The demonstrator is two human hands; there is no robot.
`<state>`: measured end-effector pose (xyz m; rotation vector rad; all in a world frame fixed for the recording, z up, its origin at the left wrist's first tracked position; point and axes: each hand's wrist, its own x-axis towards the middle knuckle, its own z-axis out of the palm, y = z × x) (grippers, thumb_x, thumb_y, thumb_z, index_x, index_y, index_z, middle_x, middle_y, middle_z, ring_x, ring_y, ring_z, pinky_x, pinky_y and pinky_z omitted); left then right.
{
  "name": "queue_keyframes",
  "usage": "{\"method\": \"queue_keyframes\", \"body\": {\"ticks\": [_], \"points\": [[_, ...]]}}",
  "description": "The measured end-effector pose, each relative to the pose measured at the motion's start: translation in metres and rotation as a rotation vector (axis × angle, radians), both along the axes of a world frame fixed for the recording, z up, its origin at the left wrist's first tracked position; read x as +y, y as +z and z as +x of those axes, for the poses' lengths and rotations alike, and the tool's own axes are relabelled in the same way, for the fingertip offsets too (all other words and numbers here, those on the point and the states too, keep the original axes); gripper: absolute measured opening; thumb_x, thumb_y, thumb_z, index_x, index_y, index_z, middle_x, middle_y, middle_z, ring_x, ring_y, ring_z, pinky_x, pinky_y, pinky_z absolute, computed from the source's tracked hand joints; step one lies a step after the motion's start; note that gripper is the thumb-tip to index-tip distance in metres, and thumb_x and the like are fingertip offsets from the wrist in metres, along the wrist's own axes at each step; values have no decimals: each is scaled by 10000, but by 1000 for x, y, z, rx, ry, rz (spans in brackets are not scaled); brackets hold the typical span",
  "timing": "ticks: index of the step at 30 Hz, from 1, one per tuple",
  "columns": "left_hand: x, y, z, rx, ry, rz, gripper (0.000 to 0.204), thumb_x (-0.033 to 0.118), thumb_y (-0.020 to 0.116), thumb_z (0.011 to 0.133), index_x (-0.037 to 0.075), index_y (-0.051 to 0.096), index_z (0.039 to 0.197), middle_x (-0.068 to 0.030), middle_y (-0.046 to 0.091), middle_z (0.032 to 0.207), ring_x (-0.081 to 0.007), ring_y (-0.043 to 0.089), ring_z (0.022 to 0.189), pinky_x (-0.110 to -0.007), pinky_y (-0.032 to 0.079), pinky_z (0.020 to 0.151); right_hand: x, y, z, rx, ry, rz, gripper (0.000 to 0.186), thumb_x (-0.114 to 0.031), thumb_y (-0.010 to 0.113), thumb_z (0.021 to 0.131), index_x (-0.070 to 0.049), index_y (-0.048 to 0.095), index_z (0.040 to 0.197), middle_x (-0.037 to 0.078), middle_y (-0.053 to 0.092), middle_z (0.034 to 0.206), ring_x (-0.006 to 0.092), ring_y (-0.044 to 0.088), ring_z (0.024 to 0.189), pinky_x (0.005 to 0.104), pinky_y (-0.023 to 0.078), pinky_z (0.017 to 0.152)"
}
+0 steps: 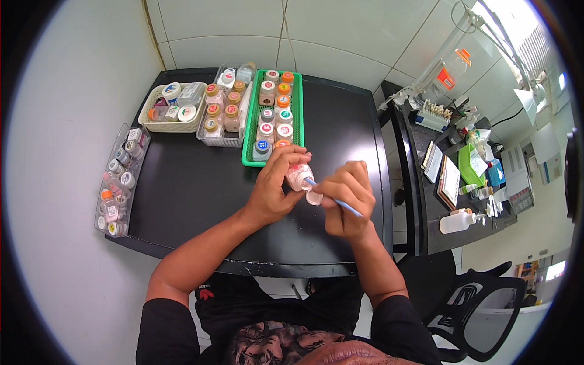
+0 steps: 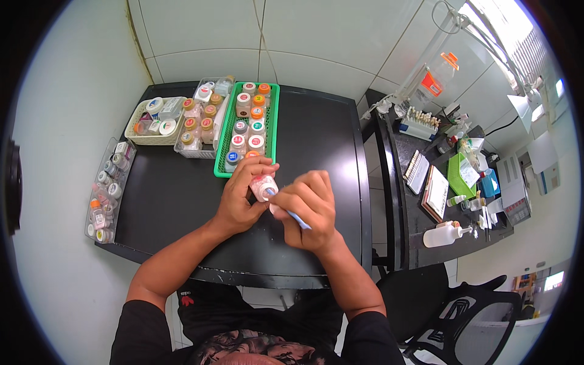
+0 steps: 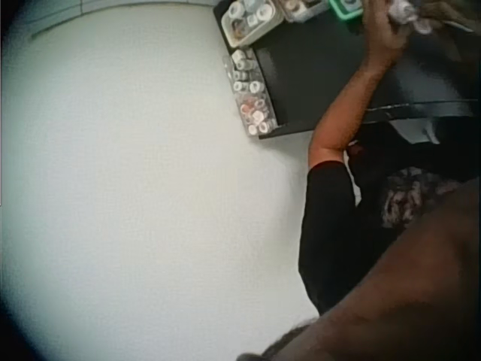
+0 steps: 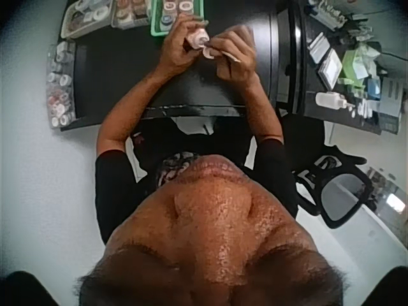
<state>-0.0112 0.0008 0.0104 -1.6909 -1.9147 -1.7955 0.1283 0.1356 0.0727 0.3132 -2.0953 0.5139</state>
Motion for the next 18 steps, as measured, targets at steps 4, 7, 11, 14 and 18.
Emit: {"method": "queue_keyframes", "body": {"ticks": [4,7,11,14,18], "points": [[5,-12,1,-105,-29,80,508,2,826,847,38,556,1275,-196,659,1342,-278,699,1217,-372,565,1003,4,-2,-6,9,19,12,155,-152,783,819,-69,725,937,29,700,860,251,571,776,402,413,798],[3,-13,2,-214,-33,63,512,12,843,839,30,533,1247,-186,694,1272,-305,736,1143,-383,586,947,4,-4,-7,-84,-26,40,157,-171,781,832,-77,722,942,26,690,861,250,566,806,403,410,819],[-4,-3,7,-250,14,-78,529,22,860,816,22,525,1225,-161,717,1137,-309,755,1025,-395,592,875,-1,-3,-2,-78,33,42,171,-201,796,843,-87,719,945,18,686,879,246,564,815,402,410,822],[-1,-6,6,-227,-6,-73,552,48,867,821,18,526,1255,-161,673,1144,-307,724,1035,-396,575,875,4,-7,-6,-67,-26,70,178,-211,803,848,-88,728,953,17,687,879,239,566,811,400,412,819],[0,-5,5,-54,-23,23,582,42,846,825,11,522,1307,-172,605,1199,-323,664,1111,-404,545,944,-1,-7,-5,0,-85,54,186,-209,807,838,-87,736,959,20,690,880,235,567,804,398,412,819]]}}
